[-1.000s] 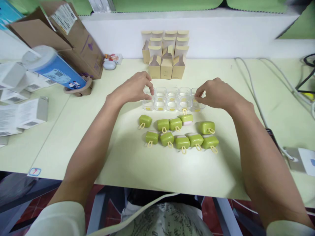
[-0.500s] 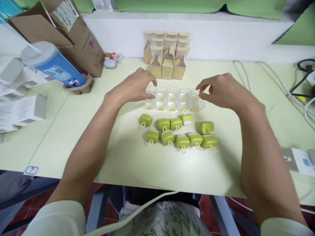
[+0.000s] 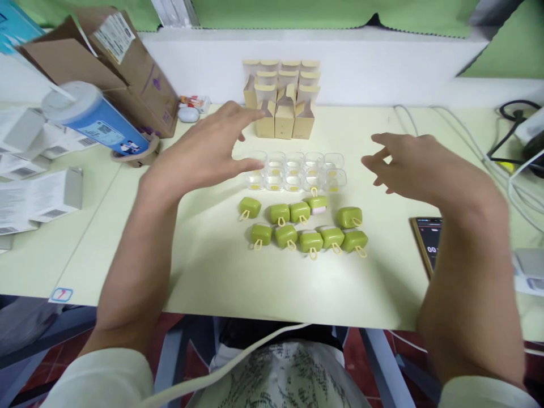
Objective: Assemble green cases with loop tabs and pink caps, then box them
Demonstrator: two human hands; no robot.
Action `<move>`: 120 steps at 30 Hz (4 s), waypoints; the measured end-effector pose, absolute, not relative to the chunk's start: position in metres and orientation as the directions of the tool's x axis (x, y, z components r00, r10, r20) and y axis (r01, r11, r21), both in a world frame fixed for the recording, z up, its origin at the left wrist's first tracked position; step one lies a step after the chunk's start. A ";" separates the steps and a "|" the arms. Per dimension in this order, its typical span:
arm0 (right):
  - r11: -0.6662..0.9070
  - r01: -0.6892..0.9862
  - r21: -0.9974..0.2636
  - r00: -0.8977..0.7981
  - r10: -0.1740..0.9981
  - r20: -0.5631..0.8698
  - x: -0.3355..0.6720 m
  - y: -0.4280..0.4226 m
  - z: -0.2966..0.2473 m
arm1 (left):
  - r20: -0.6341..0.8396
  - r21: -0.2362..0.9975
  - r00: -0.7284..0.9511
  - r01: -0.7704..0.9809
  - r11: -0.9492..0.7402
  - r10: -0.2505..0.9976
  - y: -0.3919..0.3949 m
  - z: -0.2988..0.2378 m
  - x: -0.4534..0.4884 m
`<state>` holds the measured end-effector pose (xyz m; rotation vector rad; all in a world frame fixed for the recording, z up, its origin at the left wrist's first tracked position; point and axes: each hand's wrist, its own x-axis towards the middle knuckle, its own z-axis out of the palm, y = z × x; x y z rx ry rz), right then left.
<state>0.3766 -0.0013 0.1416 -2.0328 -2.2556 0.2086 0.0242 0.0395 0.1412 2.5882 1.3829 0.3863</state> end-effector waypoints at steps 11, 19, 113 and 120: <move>0.384 0.880 -0.281 -0.316 0.913 0.258 0.340 -0.099 0.105 | 0.197 0.471 0.626 0.614 -0.633 0.754 -0.051 0.090 -0.008; 0.659 0.714 -0.237 -0.374 0.645 0.667 0.359 -0.216 0.020 | 0.159 0.950 0.762 0.054 -0.306 0.628 -0.137 0.065 -0.018; 0.794 0.526 -0.305 -0.410 0.551 0.727 0.292 -0.077 0.041 | 0.688 0.155 0.640 0.332 -0.931 0.342 -0.041 0.047 0.056; 0.822 0.502 -0.269 -0.454 0.515 0.727 0.291 -0.078 0.041 | 0.705 0.124 0.621 0.367 -0.922 0.342 -0.042 0.038 0.059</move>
